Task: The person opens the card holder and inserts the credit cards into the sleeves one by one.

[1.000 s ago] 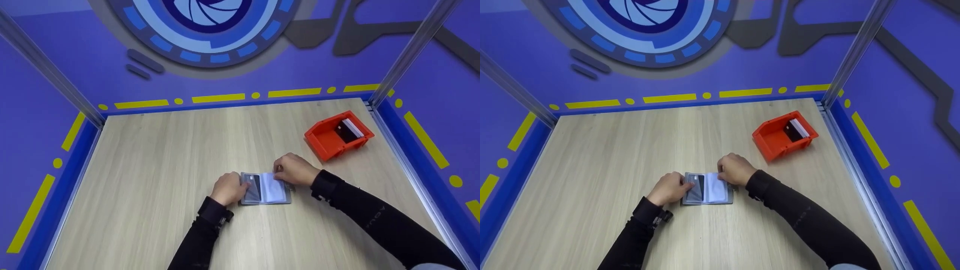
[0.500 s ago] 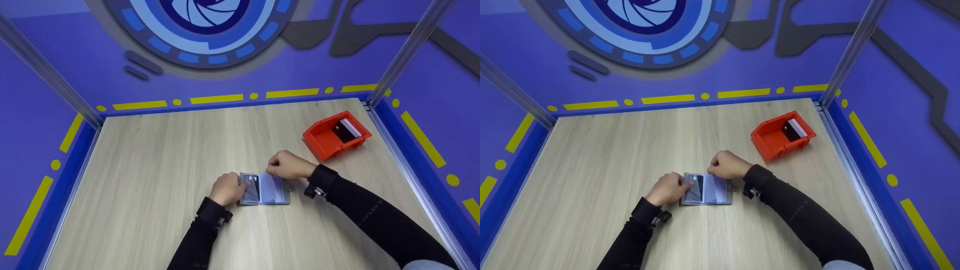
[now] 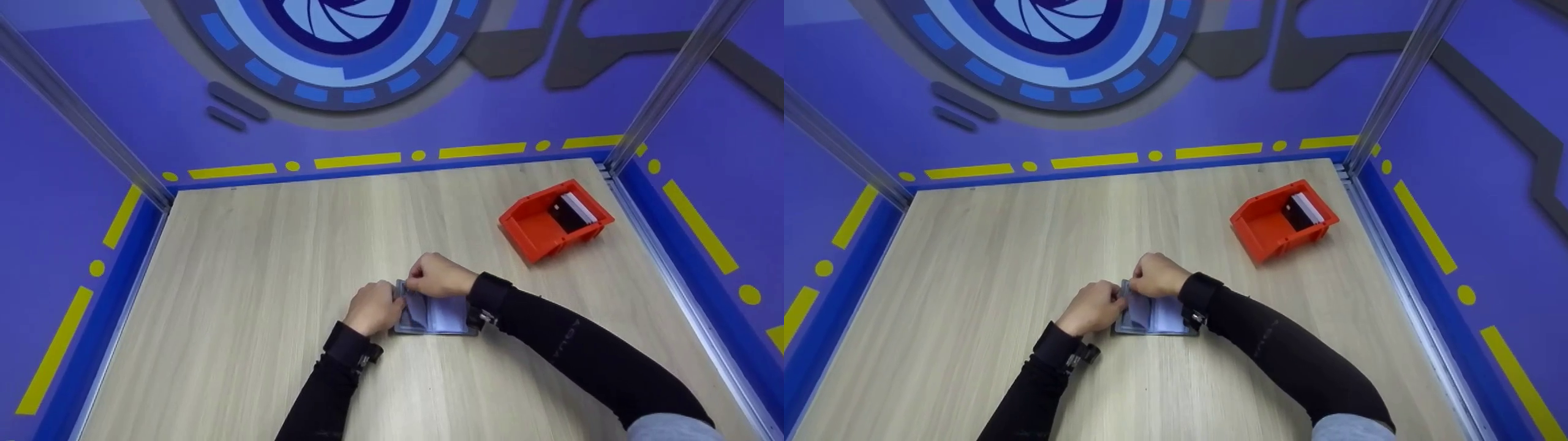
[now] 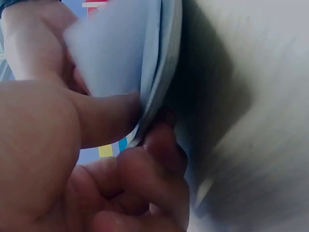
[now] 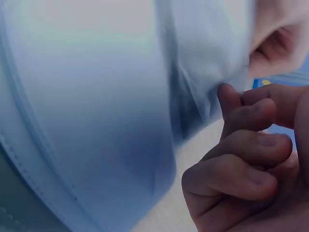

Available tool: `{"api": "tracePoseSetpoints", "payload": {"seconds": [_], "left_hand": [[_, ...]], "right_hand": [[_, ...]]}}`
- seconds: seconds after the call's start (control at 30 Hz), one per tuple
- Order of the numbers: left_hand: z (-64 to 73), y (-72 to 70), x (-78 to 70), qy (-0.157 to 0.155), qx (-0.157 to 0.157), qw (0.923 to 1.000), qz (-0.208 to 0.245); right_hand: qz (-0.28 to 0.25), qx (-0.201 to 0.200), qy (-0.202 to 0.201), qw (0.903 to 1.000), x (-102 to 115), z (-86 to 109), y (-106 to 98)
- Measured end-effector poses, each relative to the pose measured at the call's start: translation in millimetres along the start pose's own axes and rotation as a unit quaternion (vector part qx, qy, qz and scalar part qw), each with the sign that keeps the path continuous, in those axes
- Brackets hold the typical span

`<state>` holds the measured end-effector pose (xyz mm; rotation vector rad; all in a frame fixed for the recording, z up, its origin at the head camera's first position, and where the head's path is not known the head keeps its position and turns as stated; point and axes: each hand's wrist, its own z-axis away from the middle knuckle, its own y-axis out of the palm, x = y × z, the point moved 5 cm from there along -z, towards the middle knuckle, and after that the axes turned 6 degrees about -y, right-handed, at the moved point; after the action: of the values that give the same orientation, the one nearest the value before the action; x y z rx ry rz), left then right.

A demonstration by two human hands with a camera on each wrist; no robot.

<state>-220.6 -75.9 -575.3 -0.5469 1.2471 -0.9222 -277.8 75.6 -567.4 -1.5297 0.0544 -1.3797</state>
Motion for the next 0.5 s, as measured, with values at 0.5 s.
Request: {"api": "tracePoseSetpoints", "payload": {"seconds": [0.5], "left_hand": [[1.9,-1.3,-1.2,0.024,-0.002,0.9997,0.002]], "right_hand": [[0.010,-0.015,0.000,0.9998,5.3,5.2,1.0]]}}
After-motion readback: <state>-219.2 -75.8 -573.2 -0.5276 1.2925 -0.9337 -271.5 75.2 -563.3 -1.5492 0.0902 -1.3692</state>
